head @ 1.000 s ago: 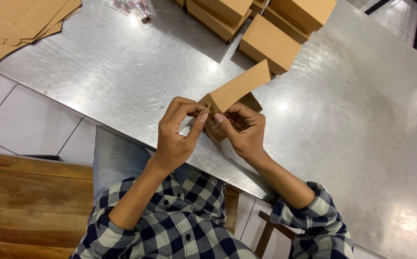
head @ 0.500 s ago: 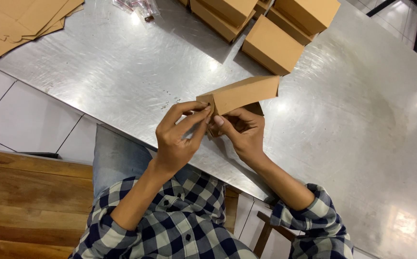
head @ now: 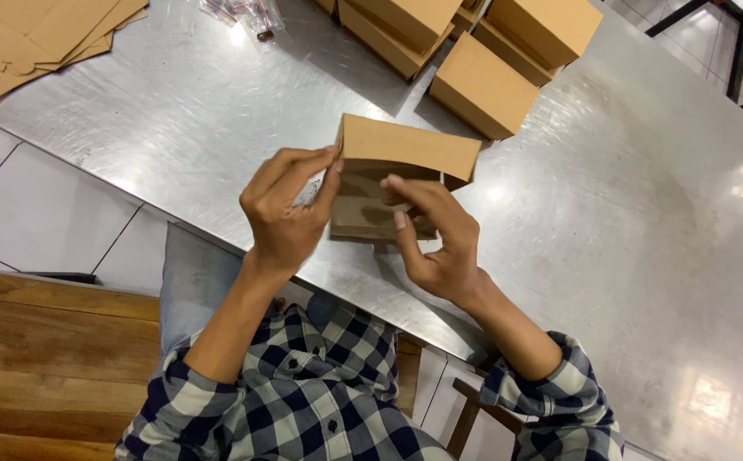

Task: Assembling cardboard boxes by folding templates and placing small plastic bags containing parts inside.

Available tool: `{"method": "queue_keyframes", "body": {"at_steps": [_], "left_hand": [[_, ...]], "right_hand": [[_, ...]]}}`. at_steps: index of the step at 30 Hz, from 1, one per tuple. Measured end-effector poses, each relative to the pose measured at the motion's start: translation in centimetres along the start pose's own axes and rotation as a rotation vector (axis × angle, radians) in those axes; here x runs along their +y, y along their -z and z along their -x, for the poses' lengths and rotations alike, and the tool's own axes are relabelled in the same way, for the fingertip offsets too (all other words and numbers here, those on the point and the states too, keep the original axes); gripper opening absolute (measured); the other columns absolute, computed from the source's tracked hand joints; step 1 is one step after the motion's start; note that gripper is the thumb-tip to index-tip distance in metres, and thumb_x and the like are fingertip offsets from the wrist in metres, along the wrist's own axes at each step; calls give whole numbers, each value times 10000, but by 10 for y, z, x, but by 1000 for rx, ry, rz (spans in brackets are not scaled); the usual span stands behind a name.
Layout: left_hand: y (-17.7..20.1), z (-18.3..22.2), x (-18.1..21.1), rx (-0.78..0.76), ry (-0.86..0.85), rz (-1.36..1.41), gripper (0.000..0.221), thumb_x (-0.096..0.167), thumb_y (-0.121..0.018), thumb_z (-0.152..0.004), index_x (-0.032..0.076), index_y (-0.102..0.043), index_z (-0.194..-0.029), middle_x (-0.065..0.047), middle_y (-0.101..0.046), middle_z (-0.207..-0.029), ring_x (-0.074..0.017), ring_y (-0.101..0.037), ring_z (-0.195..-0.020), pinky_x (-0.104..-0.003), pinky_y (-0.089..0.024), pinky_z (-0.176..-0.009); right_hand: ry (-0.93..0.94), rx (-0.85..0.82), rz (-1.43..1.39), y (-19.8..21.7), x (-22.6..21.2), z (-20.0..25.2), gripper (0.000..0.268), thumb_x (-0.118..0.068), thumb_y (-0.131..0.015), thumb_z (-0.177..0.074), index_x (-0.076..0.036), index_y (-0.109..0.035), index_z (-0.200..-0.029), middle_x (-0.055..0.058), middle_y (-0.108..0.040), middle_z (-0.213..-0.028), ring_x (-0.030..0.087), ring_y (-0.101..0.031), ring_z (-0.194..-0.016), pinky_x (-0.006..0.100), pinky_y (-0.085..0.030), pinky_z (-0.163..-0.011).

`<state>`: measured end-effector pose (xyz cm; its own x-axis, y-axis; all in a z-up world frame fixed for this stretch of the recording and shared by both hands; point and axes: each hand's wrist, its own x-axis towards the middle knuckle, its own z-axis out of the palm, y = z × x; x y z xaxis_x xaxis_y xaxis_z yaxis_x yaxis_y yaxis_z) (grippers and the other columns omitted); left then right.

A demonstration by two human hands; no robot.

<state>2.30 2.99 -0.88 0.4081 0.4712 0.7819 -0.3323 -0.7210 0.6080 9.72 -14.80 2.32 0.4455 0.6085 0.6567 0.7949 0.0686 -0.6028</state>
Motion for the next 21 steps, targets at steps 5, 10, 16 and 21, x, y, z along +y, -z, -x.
{"method": "queue_keyframes", "body": {"at_steps": [5,10,16,21], "left_hand": [[-2,-6,-16,59,-29,-43,134,-80,-805,-896,19,-797,-987,-93,-776,-900,-273,-753,-788,-356,-585,-682],[4,-12,-18,93,-10,-46,116,-75,-759,-941,-2,-772,-1030,-95,-761,-935,-259,-738,-808,-339,-571,-684],[-2,-9,-31,118,4,-10,119,-23,-818,-881,48,-730,-921,-45,-723,-845,-223,-708,-755,-306,-538,-668],[-11,-8,-44,178,11,-59,216,-52,-887,-819,83,-719,-833,-10,-689,-753,-201,-694,-682,-287,-529,-634]], "right_hand": [[313,145,223,0,27,14,305,85,-683,-814,-42,-819,-1055,163,-751,-1016,350,-732,-877,461,-645,-813],[397,273,445,15,44,5,398,-168,-788,-845,-1,-647,-1177,355,-461,-1386,545,-490,-1276,650,-465,-1051],[-115,-19,-114,9,58,8,752,-73,-671,-1039,-27,-241,-1654,186,-637,-1401,268,-613,-1294,470,-494,-1101],[-141,28,-72,3,79,22,630,-9,-710,-945,9,-475,-1529,154,-733,-1184,190,-691,-986,400,-558,-929]]}}
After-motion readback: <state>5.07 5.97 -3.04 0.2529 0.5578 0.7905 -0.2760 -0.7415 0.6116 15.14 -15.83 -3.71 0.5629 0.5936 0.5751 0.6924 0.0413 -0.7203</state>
